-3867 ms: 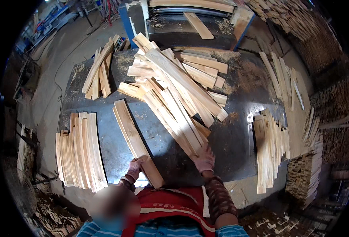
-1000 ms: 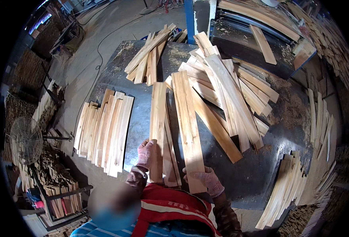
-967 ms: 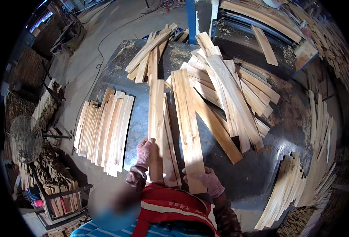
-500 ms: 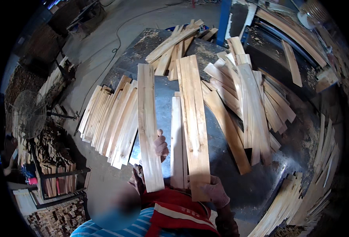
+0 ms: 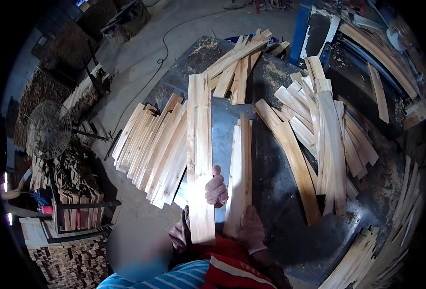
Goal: The person repeatedly picks up wooden planks from a workbench and stacks them into neat piles. They handle the planks one at a time, aligning them before placing them onto growing stacks. The person briefly pauses to receive a small item from another person before resuming the stacking task.
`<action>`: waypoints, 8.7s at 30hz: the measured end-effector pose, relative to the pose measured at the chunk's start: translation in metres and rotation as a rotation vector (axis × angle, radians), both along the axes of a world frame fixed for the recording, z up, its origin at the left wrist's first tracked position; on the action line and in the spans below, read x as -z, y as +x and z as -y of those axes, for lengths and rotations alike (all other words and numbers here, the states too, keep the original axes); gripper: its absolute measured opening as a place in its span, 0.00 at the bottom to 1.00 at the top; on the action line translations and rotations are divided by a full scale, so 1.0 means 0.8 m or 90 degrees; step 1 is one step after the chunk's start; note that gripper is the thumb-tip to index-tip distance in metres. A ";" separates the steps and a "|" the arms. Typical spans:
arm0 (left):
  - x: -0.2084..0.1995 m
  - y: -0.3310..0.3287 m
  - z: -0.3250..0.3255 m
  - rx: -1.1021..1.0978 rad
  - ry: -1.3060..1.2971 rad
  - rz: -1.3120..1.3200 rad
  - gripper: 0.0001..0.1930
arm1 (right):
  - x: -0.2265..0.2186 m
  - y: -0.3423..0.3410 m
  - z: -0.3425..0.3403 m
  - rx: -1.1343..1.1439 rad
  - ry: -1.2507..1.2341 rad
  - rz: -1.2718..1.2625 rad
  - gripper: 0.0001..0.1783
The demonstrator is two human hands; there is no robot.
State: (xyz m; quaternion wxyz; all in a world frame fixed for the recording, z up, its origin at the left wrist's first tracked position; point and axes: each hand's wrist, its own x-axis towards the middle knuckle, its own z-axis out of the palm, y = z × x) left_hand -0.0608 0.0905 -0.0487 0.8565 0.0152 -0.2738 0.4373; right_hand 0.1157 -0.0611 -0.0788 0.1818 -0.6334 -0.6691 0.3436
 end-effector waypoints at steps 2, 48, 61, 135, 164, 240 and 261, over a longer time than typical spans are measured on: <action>-0.002 0.010 0.001 0.014 0.001 0.015 0.28 | 0.013 -0.009 0.003 -0.174 -0.007 0.155 0.42; -0.007 0.037 -0.018 -0.104 -0.154 -0.819 0.36 | 0.089 0.232 -0.231 0.107 -0.064 0.414 0.50; 0.019 0.012 0.022 -0.022 -0.313 -0.563 0.42 | -0.024 0.145 -0.063 0.272 -0.475 -1.261 0.32; 0.026 0.310 0.151 0.140 -0.108 -0.913 0.19 | 0.096 0.560 0.499 0.659 -0.228 0.543 0.17; 0.037 0.074 0.078 -0.079 -0.259 -0.441 0.41 | 0.016 0.323 0.081 0.283 -0.482 -0.613 0.31; -0.066 0.175 0.033 -0.060 -0.028 -0.886 0.25 | -0.087 0.146 0.004 0.146 -0.448 -1.337 0.42; -0.003 0.020 -0.359 -0.450 -0.222 -0.687 0.15 | -0.021 0.324 -0.228 0.504 0.291 0.149 0.41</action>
